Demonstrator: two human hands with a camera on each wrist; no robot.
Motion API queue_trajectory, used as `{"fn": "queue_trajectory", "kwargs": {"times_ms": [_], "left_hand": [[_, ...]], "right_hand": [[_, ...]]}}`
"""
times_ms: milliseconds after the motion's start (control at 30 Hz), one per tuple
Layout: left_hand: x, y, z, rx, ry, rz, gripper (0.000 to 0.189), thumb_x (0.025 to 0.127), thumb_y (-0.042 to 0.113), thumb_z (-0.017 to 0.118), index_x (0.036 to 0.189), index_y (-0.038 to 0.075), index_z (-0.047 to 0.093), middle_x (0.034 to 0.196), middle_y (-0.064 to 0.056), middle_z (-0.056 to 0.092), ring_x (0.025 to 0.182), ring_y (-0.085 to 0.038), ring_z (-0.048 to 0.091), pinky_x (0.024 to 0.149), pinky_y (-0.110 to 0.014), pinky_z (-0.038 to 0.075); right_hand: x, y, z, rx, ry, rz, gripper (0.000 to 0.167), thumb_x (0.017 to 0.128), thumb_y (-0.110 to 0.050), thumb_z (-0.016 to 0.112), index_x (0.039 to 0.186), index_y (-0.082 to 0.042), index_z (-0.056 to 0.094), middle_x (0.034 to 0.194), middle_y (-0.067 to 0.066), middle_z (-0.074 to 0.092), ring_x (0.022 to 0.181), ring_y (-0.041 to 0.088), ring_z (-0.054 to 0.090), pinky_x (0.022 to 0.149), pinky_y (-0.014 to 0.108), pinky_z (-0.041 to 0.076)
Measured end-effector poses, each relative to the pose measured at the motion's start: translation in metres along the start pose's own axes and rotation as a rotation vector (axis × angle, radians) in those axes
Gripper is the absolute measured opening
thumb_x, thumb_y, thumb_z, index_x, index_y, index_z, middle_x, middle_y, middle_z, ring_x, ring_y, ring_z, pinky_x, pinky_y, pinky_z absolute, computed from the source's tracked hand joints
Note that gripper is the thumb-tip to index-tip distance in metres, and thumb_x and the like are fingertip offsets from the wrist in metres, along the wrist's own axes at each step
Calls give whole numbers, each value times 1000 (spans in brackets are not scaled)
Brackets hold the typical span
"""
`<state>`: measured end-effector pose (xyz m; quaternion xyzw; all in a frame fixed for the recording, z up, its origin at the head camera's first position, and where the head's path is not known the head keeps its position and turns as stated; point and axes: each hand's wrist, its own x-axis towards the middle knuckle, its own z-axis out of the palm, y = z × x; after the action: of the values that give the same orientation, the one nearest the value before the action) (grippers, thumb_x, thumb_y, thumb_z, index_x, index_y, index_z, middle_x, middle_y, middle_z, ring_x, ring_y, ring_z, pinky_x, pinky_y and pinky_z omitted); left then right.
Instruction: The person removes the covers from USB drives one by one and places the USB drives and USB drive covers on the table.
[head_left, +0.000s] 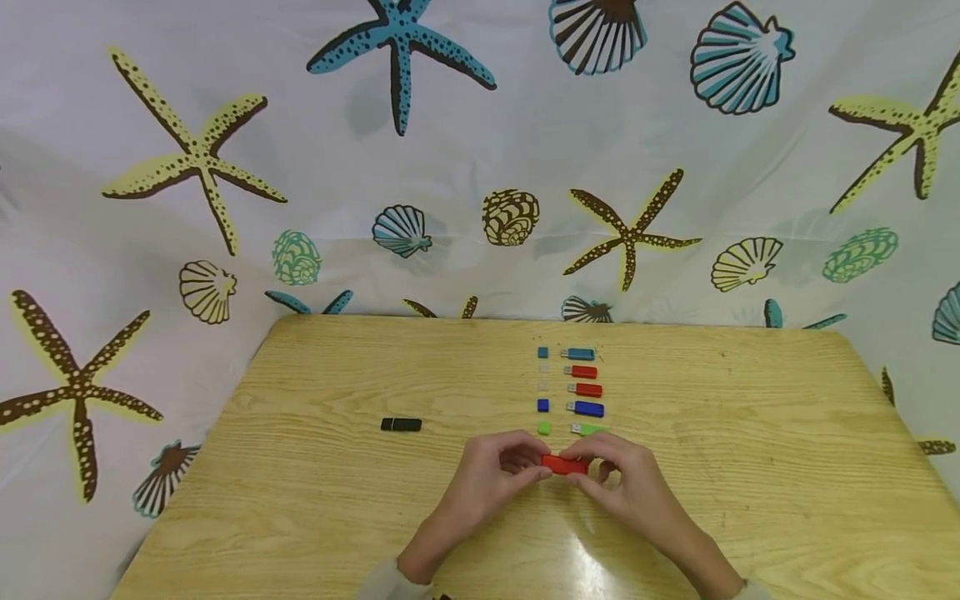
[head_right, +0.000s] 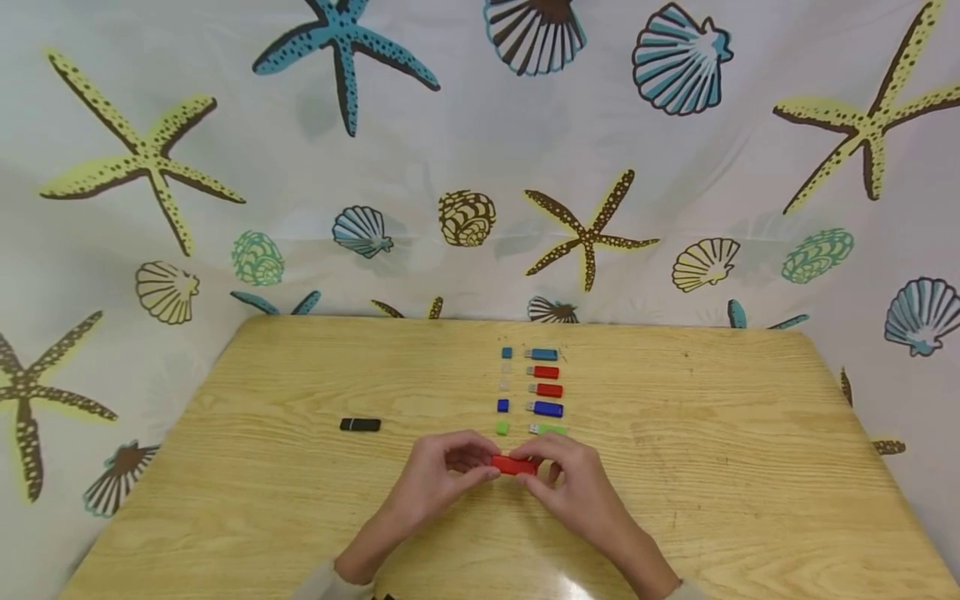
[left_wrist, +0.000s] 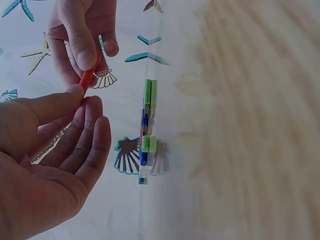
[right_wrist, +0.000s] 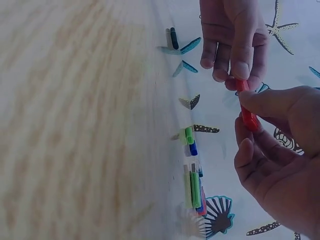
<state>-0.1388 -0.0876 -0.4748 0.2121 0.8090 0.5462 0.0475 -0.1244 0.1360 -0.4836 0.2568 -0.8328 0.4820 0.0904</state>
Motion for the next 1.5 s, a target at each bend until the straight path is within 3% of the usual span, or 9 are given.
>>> {"fn": "queue_trajectory", "kwargs": {"times_ms": [300, 767, 1500], "left_hand": [[4, 2, 0, 44, -27, 11, 13, 87, 6, 82, 99, 8, 78, 91, -2, 76, 76, -8, 70, 69, -25, 59], [3, -1, -5, 75, -20, -25, 13, 88, 12, 82, 101, 12, 80, 94, 3, 76, 79, -7, 70, 73, -25, 59], [6, 1, -8, 35, -32, 55, 13, 88, 12, 82, 102, 11, 81, 95, 3, 76, 80, -7, 71, 76, -31, 61]], "right_hand": [[0, 3, 0, -72, 26, -109, 32, 78, 6, 86, 103, -14, 79, 98, -6, 74, 78, 9, 63, 58, 28, 54], [2, 3, -3, -118, 5, -183, 27, 81, 6, 83, 103, -9, 78, 104, 1, 73, 80, 11, 64, 61, 25, 56], [1, 1, -13, -72, 17, -233, 27, 83, 7, 81, 102, -11, 79, 104, 0, 74, 83, 12, 66, 62, 34, 58]]}}
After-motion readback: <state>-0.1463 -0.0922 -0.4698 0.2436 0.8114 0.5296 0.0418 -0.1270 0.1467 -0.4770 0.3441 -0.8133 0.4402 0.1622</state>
